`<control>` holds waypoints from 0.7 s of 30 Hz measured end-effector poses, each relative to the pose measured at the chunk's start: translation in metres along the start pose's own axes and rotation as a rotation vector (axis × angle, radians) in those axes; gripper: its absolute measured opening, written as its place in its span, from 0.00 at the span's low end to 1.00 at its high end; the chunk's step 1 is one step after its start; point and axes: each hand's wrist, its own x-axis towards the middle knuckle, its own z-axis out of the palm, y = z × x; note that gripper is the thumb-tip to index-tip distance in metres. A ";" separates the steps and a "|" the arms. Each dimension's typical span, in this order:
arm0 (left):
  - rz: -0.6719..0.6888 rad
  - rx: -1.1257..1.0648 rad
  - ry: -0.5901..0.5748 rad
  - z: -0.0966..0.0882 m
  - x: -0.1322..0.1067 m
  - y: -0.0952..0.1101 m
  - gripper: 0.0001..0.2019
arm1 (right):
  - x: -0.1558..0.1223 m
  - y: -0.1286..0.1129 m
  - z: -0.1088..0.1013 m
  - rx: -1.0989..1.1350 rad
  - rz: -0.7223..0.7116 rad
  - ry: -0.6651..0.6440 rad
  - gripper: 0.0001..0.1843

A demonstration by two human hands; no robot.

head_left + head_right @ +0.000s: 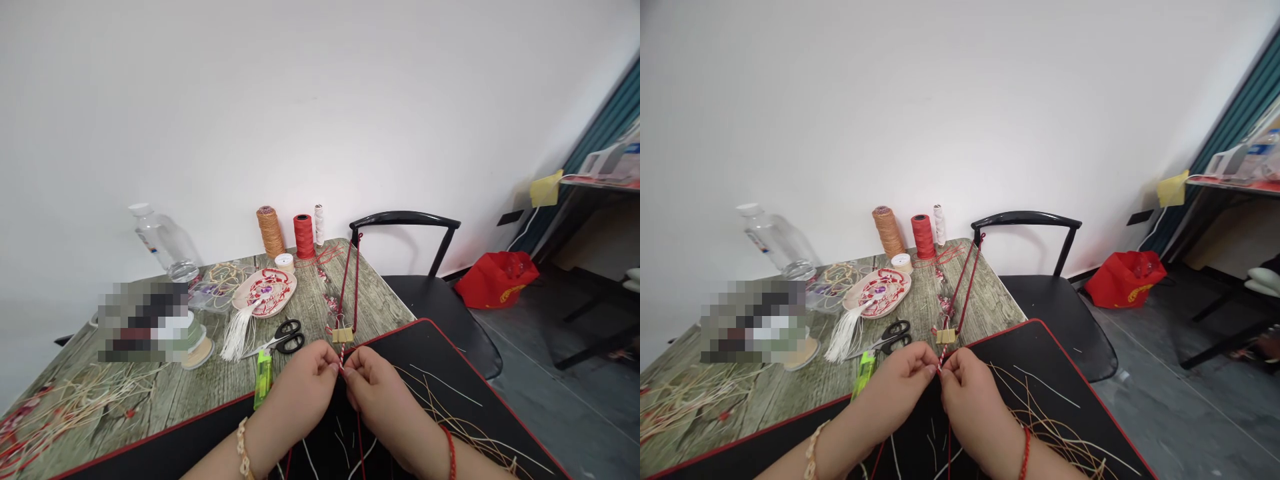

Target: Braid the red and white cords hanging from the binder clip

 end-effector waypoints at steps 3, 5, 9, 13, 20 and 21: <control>-0.030 -0.114 -0.009 0.000 0.002 0.006 0.04 | 0.000 0.002 0.000 -0.002 -0.038 -0.003 0.10; -0.025 -0.130 -0.011 -0.001 0.002 0.009 0.05 | -0.001 0.000 0.000 0.006 -0.051 -0.007 0.10; -0.016 -0.141 -0.030 -0.002 0.003 0.008 0.07 | -0.002 -0.009 -0.003 -0.042 -0.014 -0.039 0.11; -0.014 -0.157 -0.040 -0.004 0.004 0.005 0.08 | -0.006 -0.015 -0.012 -0.153 -0.113 -0.076 0.09; -0.066 -0.261 -0.048 -0.008 0.007 0.000 0.10 | -0.013 -0.014 -0.022 -0.602 -0.403 -0.037 0.14; -0.079 -0.279 -0.050 -0.009 0.007 0.000 0.10 | -0.013 -0.014 -0.022 -0.641 -0.413 -0.032 0.15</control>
